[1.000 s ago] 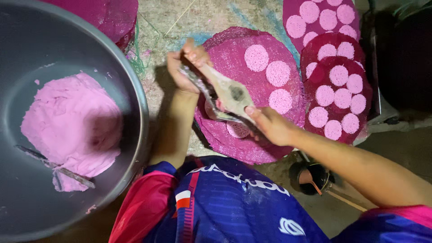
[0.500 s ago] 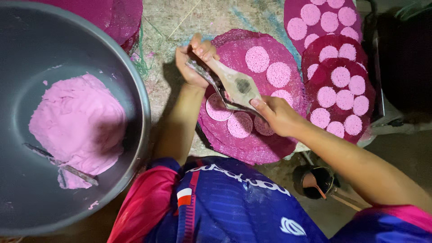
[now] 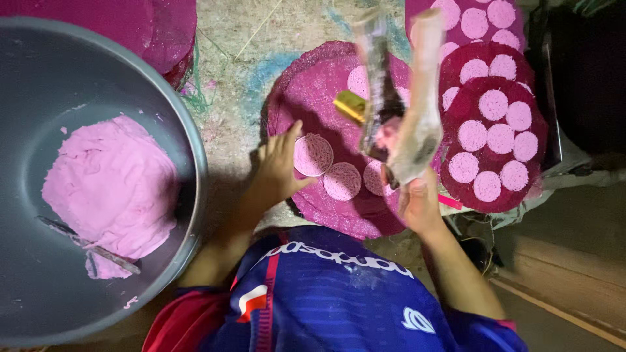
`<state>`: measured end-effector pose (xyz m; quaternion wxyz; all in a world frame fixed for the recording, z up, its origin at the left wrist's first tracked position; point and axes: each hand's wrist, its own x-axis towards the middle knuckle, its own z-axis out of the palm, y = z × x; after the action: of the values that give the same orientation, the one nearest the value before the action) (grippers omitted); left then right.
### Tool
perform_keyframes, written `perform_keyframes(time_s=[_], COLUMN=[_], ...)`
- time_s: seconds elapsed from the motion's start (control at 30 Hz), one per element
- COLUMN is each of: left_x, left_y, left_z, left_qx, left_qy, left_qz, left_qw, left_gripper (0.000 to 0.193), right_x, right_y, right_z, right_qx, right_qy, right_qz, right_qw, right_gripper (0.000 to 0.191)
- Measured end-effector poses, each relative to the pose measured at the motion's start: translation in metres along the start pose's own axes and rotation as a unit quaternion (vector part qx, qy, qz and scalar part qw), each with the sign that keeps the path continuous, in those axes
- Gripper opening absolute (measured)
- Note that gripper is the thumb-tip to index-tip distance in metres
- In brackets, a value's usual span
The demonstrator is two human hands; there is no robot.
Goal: The person scoops pink dough from a large basin into a handheld metal mold, presses the mold to deposit round dough discs onto magenta boards, and uses a small ring to shape and release each disc, repeating the cycle across the boards.
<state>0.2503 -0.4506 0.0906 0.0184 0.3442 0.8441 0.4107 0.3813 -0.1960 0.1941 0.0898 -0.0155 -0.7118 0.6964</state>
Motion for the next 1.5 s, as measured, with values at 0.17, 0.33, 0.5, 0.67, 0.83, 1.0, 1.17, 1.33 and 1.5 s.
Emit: perform_keyframes(time_s=[0.17,0.33,0.5,0.67,0.83,1.0,1.17,1.33,1.5], left_x=[-0.003,-0.006,0.013,0.061,0.077,0.08,0.103,0.124,0.148], left_y=[0.012,0.016,0.027,0.048,0.053,0.057,0.076,0.093,0.078], left_z=[0.012,0.011,0.011,0.048,0.083,0.091,0.078,0.067,0.067], left_qx=[0.036,0.049,0.005,-0.014,-0.015,-0.012,-0.334,-0.916,-0.953], left_qy=[0.022,0.012,0.027,-0.063,-0.155,-0.174,-0.094,-0.076,0.017], left_qz=[-0.007,-0.019,0.004,0.034,0.005,-0.011,-0.077,-0.101,-0.056], left_qw=[0.999,0.999,1.0,0.997,0.988,0.985,0.935,0.38,0.296], left_gripper=[0.12,0.117,0.115,0.12,0.119,0.096,0.1,0.066,0.056], right_x=[-0.029,-0.052,-0.075,-0.101,-0.123,-0.135,-0.111,-0.05,0.013], right_y=[0.024,0.035,0.035,0.031,0.024,0.012,0.0,-0.016,-0.047], right_z=[-0.015,-0.035,-0.059,-0.071,-0.076,-0.092,-0.121,-0.13,-0.115], right_qx=[0.003,0.037,0.03,0.026,-0.023,-0.069,-0.159,-0.029,-0.295], right_qy=[0.067,0.093,0.101,0.163,0.176,0.152,-0.013,-0.118,-0.16], right_qz=[-0.015,-0.005,-0.001,0.01,-0.011,0.008,0.139,0.465,0.406], right_qw=[0.998,0.995,0.994,0.986,0.984,0.986,0.977,0.877,0.85], right_gripper=[0.086,0.09,0.093,0.09,0.096,0.09,0.076,0.062,0.078])
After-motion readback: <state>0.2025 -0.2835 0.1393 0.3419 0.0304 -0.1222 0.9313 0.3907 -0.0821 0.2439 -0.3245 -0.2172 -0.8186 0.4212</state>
